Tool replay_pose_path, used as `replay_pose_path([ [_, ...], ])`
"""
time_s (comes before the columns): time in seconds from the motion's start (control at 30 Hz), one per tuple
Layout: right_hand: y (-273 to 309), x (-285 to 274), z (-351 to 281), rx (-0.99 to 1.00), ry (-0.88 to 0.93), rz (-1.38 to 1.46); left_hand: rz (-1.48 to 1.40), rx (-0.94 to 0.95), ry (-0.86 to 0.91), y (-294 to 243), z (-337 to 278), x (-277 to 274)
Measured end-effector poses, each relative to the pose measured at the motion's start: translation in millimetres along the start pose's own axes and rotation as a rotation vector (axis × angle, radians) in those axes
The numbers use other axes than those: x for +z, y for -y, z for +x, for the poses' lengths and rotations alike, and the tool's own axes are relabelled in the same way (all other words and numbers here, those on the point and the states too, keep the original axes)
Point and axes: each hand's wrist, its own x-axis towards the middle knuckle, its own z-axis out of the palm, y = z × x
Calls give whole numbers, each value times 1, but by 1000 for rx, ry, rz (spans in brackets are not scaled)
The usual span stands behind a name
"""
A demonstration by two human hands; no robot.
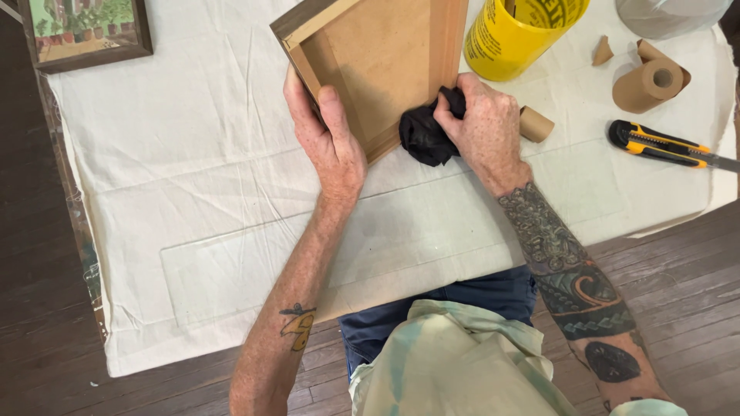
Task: The person wipes the inside of a wooden frame with a black cloth, then measures and cuts a strip of brown paper using a utility knife. They apply adhesive to the paper strip with a foam brush and attach it to the frame's inner edge, trimming excess and pressing it into place. The person repeats the wiping process on the frame's interior.
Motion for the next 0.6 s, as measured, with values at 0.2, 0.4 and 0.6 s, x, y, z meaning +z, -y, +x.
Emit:
replay_pose_path([
  [0.2,1,3,0,57,13,9,-3,-7,-8,0,0,1],
  [0.4,15,-26,3,-36,-26,135,-11,3,-11,1,2,2],
  [0.6,6,-83,-20,-130,-111,273,-66,-7,-6,3,7,2],
])
